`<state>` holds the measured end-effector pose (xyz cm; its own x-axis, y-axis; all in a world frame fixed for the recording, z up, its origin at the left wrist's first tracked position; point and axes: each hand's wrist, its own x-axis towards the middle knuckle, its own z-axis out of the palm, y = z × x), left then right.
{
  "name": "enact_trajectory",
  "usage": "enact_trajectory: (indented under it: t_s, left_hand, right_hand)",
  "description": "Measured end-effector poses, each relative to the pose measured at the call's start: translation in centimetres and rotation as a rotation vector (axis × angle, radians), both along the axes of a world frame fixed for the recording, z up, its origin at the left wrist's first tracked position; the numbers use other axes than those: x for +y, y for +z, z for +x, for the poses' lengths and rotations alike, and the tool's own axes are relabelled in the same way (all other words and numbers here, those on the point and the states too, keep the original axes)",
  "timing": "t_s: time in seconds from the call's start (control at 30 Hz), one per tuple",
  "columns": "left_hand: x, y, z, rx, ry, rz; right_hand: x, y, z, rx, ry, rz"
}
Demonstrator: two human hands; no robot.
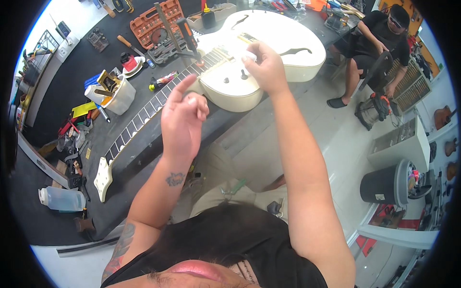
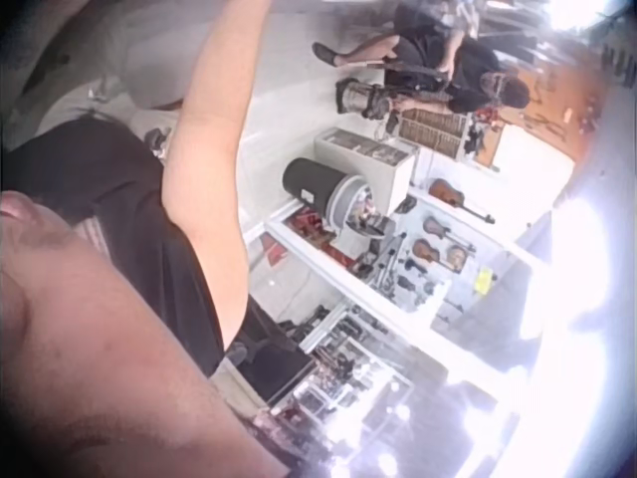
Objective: The person applies liquid from a bottle to the bridge of a guitar, then uses screwdrivers to tighten and adjust screws on the pickup and bridge components.
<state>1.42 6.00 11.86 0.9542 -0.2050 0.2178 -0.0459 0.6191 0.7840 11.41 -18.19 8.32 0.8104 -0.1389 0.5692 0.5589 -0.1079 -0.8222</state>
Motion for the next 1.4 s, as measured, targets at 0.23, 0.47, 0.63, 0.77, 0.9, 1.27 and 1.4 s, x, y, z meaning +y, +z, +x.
enact_trajectory:
  t_s: [0.23, 0.47, 0.63, 0.77, 0.9, 1.27, 1.4]
  left_hand:
    - [-3.0, -6.1, -5.0, -0.434, -0.5, 0.936]
    - [-8.3, -10.6, -4.6, -1.1, -1.219, 1.324]
    - [-13.2, -14.3, -3.2, -1.385, -1.304, 1.615]
    - [-15.0, -14.8, -0.9, -1.509, -1.383, 1.728]
    - [-14.7, -13.0, 0.6, -1.202, -1.339, 1.84]
    - [-15.4, -15.3, 0.0, -1.234, -1.432, 1.87]
    - [-15.6, -15.5, -0.4, -1.273, -1.443, 1.936]
  right_hand:
    - [0.2, 0.0, 0.3, 0.057, 0.06, -0.057]
    - [0.0, 0.0, 0.2, 0.042, 0.049, -0.064]
    - [0.5, 0.4, 0.0, 0.097, 0.084, -0.167]
    - [1.0, 0.1, -0.5, 0.092, 0.063, -0.145]
    - [-0.1, -0.3, -0.2, 0.04, 0.064, -0.216]
    - [0.1, -0.6, 0.4, -0.04, 0.069, -0.281]
    - [0.2, -0.6, 0.2, -0.047, 0.057, -0.3]
